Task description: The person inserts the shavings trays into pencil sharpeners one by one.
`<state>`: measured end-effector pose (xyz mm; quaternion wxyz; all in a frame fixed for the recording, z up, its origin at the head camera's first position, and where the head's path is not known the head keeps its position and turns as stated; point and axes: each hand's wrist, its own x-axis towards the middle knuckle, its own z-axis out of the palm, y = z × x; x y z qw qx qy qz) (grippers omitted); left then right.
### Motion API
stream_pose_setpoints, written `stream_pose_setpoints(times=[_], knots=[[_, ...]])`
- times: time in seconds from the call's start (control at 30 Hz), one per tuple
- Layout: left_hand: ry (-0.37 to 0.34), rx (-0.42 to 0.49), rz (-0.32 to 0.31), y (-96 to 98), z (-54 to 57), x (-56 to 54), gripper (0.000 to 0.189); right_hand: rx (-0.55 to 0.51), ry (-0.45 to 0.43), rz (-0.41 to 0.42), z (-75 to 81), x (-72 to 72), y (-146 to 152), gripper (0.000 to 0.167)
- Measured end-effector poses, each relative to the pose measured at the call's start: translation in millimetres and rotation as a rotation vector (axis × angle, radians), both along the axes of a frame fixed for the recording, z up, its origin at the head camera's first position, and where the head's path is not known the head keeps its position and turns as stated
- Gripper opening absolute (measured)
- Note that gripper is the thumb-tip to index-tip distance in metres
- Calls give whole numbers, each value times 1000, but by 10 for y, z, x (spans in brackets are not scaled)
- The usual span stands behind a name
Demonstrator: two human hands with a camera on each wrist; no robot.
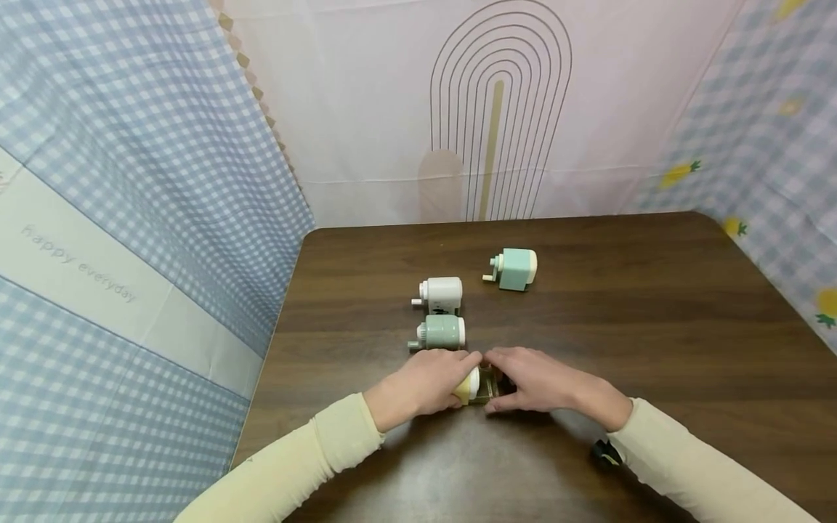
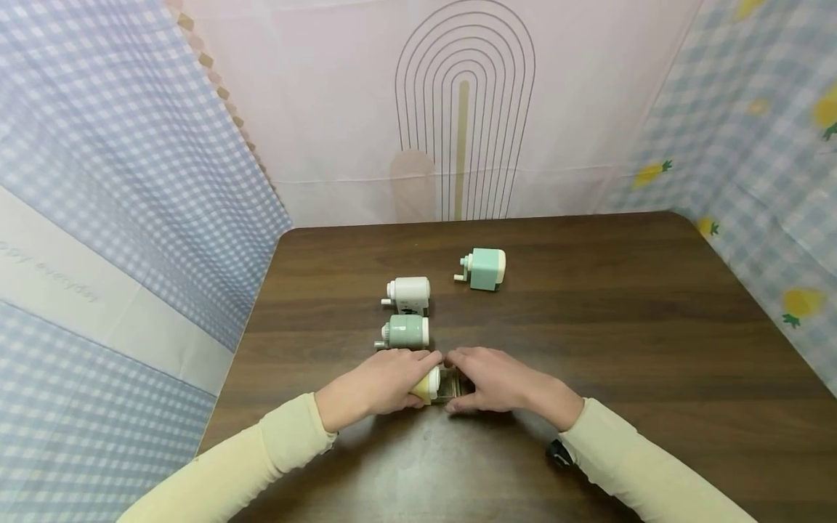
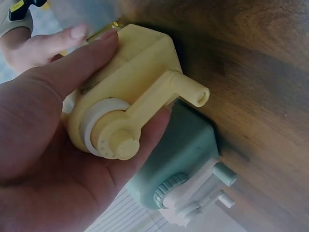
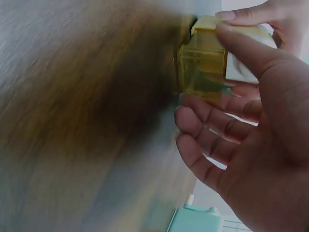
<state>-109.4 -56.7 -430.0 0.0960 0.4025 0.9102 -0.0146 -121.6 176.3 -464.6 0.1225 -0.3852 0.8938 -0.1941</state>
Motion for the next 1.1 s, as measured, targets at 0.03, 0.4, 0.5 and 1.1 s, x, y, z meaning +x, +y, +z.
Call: stream_pose_setpoints(times=[0.03,0.4,0.5,1.1], knots=[[-7,2,5,0,-5,-9,60,-13,-5,0,1,-5,15,57],[-42,16,-13,-32,-70,-63,56,-30,8,13,-62,-7,46,38],[-48,32,-20,-35,-79,-72,55,-55,8,10,-90,0,24,35],[-43,65,-24,-42,-86,-67,56,-182,5,-10,-215,5,-26,34]])
